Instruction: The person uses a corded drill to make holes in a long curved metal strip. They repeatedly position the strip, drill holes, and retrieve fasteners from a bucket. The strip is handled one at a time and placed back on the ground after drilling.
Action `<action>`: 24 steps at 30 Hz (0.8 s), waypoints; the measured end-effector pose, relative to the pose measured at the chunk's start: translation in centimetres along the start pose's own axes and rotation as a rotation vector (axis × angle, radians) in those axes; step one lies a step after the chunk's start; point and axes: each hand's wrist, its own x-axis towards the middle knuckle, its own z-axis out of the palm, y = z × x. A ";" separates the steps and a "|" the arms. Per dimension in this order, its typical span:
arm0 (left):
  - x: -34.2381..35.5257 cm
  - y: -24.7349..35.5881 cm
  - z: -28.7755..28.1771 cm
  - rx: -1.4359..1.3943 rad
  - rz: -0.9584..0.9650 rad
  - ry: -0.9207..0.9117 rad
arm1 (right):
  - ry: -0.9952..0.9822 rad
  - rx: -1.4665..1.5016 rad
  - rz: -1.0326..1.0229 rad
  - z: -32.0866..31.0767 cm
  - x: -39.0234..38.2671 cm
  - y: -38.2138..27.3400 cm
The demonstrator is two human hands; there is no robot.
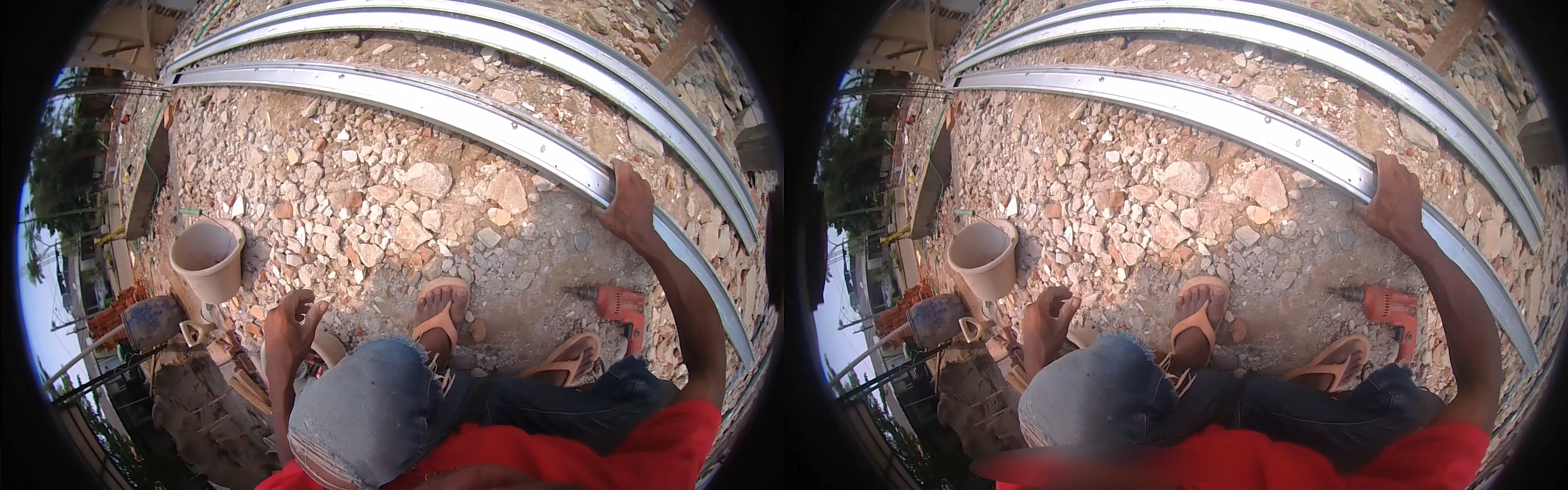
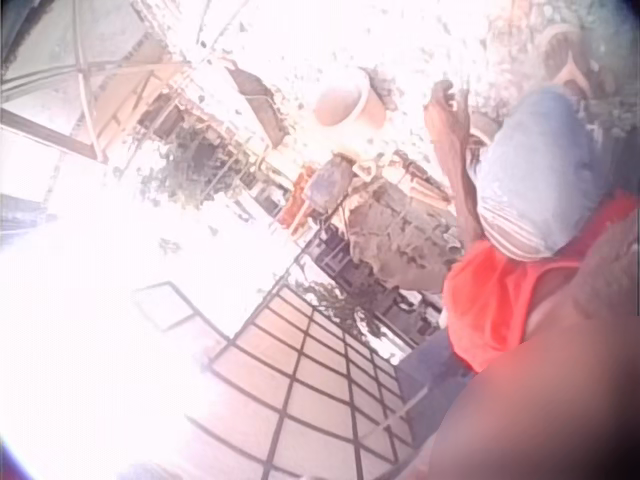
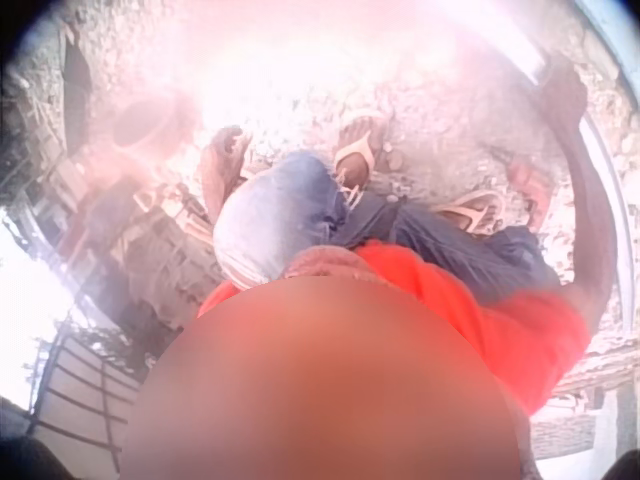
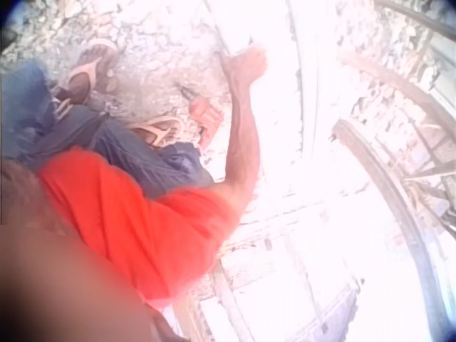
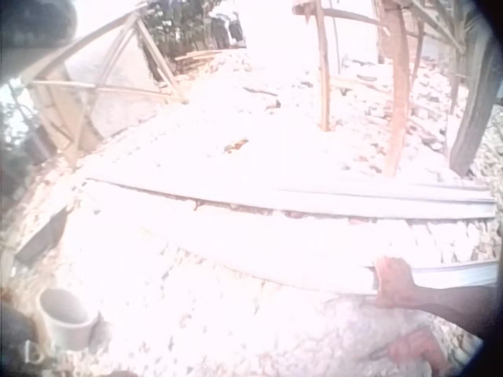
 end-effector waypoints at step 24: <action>35.7 23.3 6.9 0.496 1.138 0.005 | -0.143 0.304 0.699 4.5 -24.5 6.8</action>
